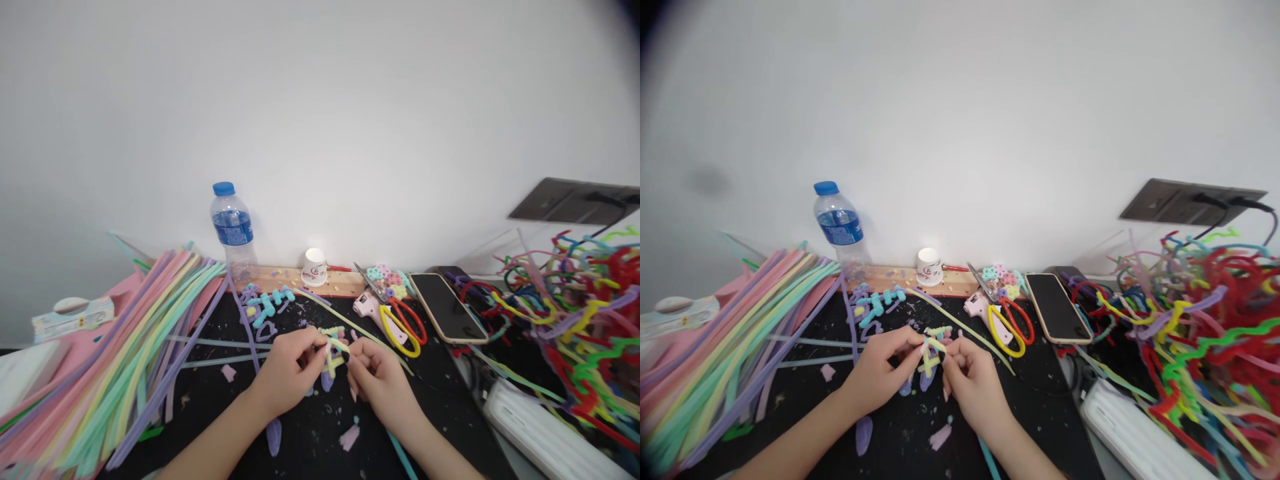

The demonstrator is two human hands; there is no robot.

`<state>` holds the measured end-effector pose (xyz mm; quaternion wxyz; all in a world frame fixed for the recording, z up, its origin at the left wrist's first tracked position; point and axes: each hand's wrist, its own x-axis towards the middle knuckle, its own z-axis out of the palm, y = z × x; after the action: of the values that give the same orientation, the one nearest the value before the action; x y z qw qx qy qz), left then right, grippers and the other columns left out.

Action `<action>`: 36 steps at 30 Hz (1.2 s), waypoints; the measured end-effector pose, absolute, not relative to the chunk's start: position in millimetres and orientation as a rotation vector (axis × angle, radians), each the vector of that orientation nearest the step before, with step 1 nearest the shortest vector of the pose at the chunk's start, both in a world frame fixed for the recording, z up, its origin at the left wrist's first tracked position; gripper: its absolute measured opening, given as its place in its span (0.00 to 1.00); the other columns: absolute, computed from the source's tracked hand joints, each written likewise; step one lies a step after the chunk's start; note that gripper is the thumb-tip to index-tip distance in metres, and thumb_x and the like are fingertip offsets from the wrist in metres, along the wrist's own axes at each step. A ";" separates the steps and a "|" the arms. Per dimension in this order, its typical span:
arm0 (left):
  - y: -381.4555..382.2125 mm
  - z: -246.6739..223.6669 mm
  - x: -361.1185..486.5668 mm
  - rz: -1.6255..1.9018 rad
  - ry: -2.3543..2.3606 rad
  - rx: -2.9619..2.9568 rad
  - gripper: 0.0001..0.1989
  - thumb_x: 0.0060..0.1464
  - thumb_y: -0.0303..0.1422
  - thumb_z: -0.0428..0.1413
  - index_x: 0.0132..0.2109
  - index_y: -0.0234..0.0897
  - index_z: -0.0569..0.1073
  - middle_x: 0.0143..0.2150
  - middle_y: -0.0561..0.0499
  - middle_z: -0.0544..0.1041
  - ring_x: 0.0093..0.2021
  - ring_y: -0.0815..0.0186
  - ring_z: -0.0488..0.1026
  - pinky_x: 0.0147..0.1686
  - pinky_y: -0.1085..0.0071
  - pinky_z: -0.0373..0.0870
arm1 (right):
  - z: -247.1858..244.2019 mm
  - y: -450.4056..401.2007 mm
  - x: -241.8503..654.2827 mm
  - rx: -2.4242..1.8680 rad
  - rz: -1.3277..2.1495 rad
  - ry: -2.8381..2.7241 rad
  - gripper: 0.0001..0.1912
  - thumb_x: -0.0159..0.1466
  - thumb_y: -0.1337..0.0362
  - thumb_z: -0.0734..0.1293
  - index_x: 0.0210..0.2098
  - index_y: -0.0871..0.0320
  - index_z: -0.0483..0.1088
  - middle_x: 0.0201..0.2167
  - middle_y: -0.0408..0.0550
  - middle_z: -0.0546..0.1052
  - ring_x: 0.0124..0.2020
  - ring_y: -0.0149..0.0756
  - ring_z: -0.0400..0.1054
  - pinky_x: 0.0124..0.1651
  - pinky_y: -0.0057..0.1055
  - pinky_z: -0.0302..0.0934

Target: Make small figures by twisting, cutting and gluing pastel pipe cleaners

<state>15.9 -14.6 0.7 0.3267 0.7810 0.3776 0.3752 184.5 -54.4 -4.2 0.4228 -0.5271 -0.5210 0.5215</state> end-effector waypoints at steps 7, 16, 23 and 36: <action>-9.5 -0.3 14.4 0.891 0.876 1.613 0.14 0.59 0.38 0.46 0.29 0.34 0.67 0.18 0.57 0.65 0.17 0.73 0.62 0.19 0.77 0.59 | -4.9 -53.7 186.9 -1.248 1.426 -1.257 0.15 0.61 0.55 0.63 0.26 0.59 0.60 0.11 0.35 0.63 0.12 0.20 0.47 0.16 0.21 0.39; -4.0 -3.7 17.2 0.764 0.779 1.347 0.15 0.60 0.41 0.44 0.31 0.35 0.65 0.14 0.59 0.62 0.14 0.75 0.57 0.17 0.78 0.50 | 0.4 -55.3 183.9 -1.186 1.512 -1.279 0.14 0.61 0.57 0.64 0.25 0.60 0.61 0.11 0.36 0.65 0.12 0.20 0.48 0.17 0.21 0.39; -4.8 -4.1 18.6 0.732 0.719 1.256 0.17 0.57 0.43 0.48 0.27 0.35 0.62 0.16 0.60 0.59 0.14 0.77 0.50 0.15 0.78 0.45 | 2.6 -54.1 185.2 -1.190 1.522 -1.258 0.14 0.60 0.57 0.64 0.26 0.60 0.61 0.11 0.36 0.65 0.11 0.20 0.49 0.16 0.20 0.39; -11.5 0.2 18.3 0.701 0.729 1.386 0.17 0.58 0.41 0.47 0.27 0.35 0.61 0.19 0.60 0.54 0.19 0.75 0.49 0.18 0.78 0.44 | 1.6 -55.2 184.1 -1.187 1.548 -1.231 0.15 0.60 0.55 0.64 0.25 0.59 0.60 0.10 0.35 0.65 0.10 0.20 0.48 0.15 0.20 0.39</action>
<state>18.3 -11.5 0.2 0.6539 0.6111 0.3216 0.3093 184.1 -55.2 1.6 0.4055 -0.4704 -0.4879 0.6134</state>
